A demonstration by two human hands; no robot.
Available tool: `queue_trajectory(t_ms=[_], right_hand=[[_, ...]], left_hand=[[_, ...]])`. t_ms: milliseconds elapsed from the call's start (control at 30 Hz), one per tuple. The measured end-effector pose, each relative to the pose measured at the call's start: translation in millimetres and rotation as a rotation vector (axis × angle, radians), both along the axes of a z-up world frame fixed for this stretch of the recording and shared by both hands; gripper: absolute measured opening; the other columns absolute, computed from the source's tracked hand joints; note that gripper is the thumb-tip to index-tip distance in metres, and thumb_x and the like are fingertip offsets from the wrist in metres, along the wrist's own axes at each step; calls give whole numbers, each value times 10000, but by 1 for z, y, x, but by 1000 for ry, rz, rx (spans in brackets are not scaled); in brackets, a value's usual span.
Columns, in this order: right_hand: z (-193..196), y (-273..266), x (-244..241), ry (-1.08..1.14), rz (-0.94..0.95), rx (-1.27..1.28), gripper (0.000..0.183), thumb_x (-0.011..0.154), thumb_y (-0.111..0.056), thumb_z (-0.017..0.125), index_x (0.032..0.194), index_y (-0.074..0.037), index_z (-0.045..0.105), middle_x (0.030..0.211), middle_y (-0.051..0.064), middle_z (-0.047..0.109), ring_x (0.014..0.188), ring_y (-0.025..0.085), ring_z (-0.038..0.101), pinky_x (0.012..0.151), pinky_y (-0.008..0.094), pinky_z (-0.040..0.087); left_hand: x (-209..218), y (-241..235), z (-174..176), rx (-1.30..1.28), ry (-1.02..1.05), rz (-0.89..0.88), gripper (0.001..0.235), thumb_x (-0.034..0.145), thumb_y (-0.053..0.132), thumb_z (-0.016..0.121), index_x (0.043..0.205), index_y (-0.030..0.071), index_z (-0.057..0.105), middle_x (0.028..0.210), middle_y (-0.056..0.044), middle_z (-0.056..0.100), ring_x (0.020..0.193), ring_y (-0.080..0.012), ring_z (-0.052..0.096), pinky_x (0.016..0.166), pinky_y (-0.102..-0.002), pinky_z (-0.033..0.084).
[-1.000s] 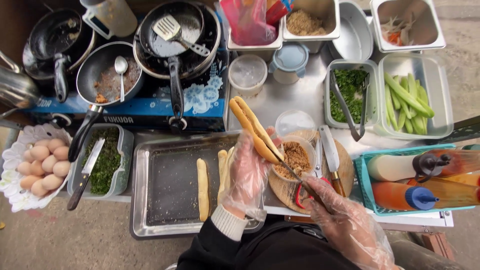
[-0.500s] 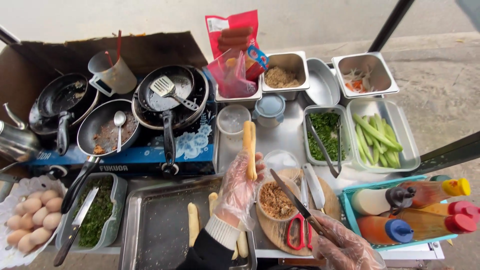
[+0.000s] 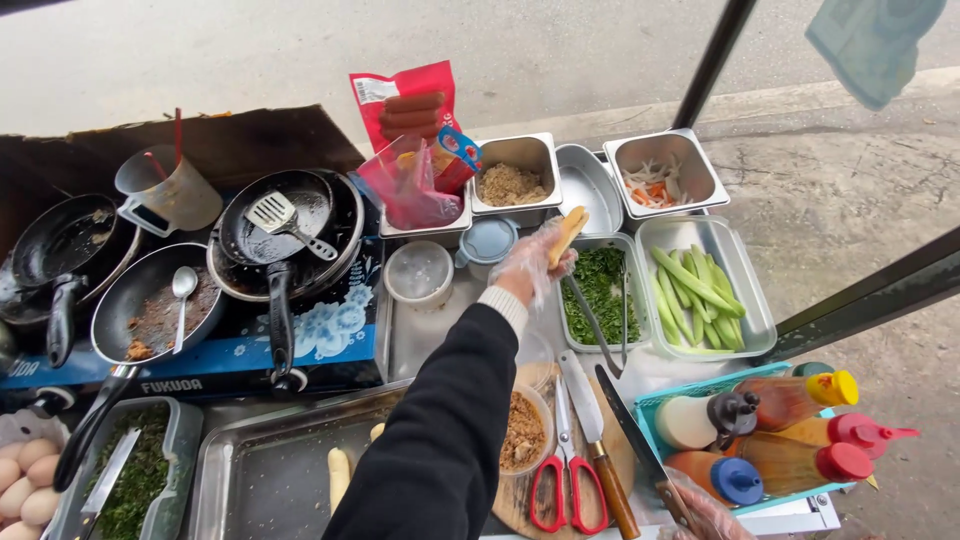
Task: Preparing street food by cutting bread rolls with scissors and stuffing them with a savory filling using a knife.
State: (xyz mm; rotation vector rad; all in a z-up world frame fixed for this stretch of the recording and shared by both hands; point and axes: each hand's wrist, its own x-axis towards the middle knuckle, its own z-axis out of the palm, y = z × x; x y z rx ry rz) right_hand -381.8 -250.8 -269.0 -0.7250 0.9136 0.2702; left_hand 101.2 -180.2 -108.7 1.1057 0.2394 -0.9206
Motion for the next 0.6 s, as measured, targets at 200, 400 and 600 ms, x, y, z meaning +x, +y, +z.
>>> queue_trajectory(t_ms=[200, 400, 600], right_hand=[[-11, -15, -13, -14, 77, -54, 879, 821, 327, 667, 1579, -96, 524, 1742, 40, 335, 1584, 270, 377, 1232, 516, 370], [12, -16, -19, -23, 196, -124, 794, 857, 168, 752, 1563, -138, 554, 1727, 38, 373, 1558, 274, 441, 1238, 512, 381], [204, 77, 27, -197, -332, -357, 614, 860, 263, 548, 1457, 139, 613, 1475, 271, 690, 858, 498, 652, 748, 515, 510]], left_hand=[[31, -43, -16, -39, -53, 91, 315, 1044, 237, 645, 1219, -19, 584, 1088, -266, 734, 567, -176, 658, 374, -218, 567], [56, -49, -34, 15, 110, 285, 463, 906, 187, 795, 1257, 69, 517, 1056, -291, 733, 772, -452, 775, 560, -499, 686], [-14, 62, 40, -31, 54, 190, 481, 937, 35, 649, 1402, -64, 571, 1480, -334, 589, 1105, -415, 731, 689, -321, 628]])
